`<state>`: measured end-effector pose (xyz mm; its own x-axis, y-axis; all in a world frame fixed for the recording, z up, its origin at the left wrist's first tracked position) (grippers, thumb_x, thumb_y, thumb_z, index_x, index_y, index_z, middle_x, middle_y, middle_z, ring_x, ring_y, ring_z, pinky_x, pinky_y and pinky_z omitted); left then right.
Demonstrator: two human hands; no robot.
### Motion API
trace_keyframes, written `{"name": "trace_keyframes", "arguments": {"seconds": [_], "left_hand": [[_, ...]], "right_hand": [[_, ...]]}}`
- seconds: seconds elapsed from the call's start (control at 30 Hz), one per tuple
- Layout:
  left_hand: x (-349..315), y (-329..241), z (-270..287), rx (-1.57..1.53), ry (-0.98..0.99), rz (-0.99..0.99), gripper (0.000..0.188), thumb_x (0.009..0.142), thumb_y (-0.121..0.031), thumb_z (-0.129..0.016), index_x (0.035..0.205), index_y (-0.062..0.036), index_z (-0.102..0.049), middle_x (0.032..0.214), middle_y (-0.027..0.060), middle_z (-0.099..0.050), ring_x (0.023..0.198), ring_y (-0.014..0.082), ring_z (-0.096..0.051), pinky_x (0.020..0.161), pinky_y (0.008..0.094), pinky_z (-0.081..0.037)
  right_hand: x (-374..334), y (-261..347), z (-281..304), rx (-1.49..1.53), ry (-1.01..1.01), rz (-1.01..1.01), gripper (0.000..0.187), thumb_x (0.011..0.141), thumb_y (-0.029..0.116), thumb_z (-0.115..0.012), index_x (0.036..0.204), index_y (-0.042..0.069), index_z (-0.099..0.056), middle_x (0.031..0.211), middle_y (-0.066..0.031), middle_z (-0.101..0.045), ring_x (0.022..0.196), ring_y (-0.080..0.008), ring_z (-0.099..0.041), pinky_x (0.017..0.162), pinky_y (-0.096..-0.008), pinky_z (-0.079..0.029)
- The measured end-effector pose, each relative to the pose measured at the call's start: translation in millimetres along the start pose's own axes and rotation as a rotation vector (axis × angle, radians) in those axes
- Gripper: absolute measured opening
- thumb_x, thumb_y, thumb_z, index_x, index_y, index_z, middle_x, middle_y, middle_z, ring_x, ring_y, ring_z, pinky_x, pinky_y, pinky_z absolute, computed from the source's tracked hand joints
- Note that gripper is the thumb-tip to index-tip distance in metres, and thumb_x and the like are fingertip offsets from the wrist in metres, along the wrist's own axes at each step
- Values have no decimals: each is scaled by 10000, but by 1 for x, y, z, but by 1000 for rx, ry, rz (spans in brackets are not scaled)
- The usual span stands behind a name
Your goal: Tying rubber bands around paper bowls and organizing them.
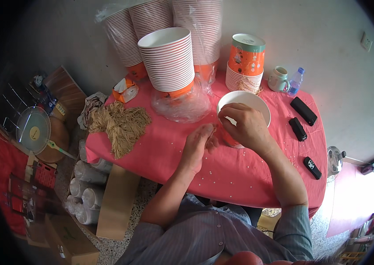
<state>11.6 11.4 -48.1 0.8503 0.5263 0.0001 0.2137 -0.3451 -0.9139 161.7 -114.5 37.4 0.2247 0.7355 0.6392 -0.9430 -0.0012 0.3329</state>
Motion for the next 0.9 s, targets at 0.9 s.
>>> {"name": "trace_keyframes", "arguments": {"seconds": [0.9], "left_hand": [[2, 5, 10, -174, 81, 132, 181, 1031, -251, -718, 957, -92, -671, 675, -13, -531, 610, 124, -512, 738, 360, -541]], "right_hand": [[-1, -1, -1, -54, 18, -48, 98, 951, 157, -724, 992, 80, -768, 1046, -80, -807, 956, -314, -772, 835, -465, -618]]}}
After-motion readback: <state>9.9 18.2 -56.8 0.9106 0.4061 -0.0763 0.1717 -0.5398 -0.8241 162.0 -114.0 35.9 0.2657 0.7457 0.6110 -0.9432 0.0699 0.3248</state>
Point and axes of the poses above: each hand's wrist, its own x-axis towards the middle knuckle, its own z-axis out of the back of the hand, y = z × x, the point moved 1 cm from there along x, towards the middle knuckle
